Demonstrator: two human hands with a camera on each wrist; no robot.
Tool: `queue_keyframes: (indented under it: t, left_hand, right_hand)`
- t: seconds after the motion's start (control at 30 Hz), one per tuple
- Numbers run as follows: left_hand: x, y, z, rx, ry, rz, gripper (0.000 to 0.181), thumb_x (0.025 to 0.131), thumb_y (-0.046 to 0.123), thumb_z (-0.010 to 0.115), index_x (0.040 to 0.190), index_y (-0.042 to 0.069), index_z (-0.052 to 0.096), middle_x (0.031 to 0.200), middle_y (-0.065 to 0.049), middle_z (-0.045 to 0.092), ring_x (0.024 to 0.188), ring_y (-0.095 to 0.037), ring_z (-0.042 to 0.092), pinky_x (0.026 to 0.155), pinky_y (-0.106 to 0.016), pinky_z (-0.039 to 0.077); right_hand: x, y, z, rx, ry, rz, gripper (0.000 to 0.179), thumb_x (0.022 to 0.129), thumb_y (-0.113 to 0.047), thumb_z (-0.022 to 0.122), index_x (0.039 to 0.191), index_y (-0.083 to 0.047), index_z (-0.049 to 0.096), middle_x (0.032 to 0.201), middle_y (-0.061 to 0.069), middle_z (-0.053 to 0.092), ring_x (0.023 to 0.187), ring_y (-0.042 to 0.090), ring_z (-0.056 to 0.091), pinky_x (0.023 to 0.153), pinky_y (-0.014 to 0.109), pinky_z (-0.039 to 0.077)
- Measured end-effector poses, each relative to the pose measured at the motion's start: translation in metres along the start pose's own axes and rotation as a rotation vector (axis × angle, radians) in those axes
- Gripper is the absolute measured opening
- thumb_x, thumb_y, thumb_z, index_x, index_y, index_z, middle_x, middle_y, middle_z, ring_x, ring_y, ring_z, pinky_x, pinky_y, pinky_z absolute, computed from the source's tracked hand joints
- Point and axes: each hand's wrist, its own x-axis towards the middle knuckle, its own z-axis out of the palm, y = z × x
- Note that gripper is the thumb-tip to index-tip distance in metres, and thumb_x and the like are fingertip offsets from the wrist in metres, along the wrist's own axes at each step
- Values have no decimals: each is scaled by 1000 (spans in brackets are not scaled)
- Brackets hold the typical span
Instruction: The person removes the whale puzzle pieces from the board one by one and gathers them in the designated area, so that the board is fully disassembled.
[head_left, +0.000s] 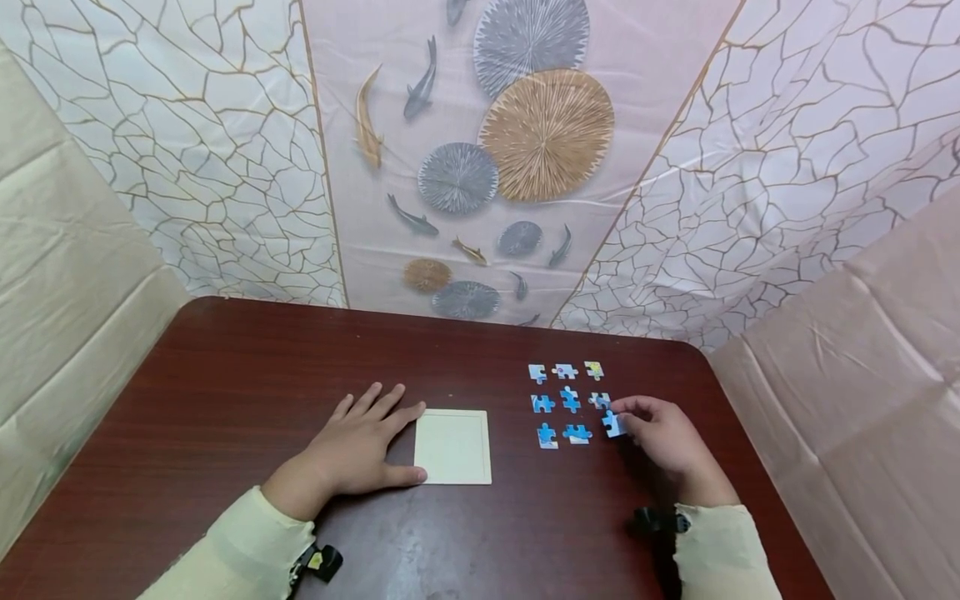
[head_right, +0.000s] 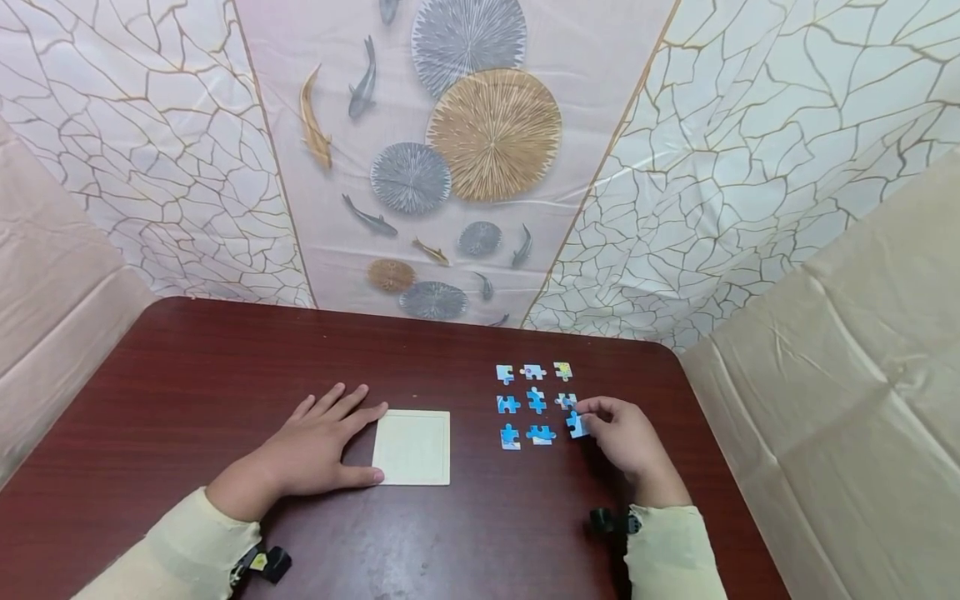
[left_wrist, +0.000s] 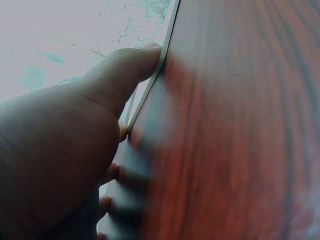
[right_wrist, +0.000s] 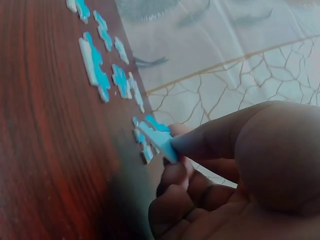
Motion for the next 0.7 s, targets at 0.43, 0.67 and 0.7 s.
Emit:
queue_keyframes:
  t: [0.43, 0.67, 0.7]
  left_hand:
    - [-4, 1, 0, -13, 3, 4, 99, 94, 81, 73, 176, 34, 41, 188, -12, 26, 175, -48, 16, 134, -80, 14]
    - [-4, 1, 3, 1, 14, 0, 99, 94, 80, 73, 176, 34, 42, 187, -12, 27, 175, -48, 17, 134, -80, 15]
    - [-3, 1, 3, 2, 15, 0, 99, 94, 80, 73, 176, 35, 42, 187, -12, 27, 175, -47, 17, 134, -80, 15]
  right_hand:
    - [0, 9, 3, -180, 25, -45, 23, 110, -19, 72, 126, -5, 80, 113, 12, 79, 94, 23, 64, 76, 34, 54]
    - [0, 11, 5, -259, 41, -52, 23, 109, -22, 73, 125, -6, 80, 111, 11, 80, 93, 23, 66, 78, 36, 55]
    - [0, 11, 5, -266, 44, -52, 23, 109, -22, 74, 125, -6, 80, 112, 12, 80, 94, 23, 67, 79, 36, 55]
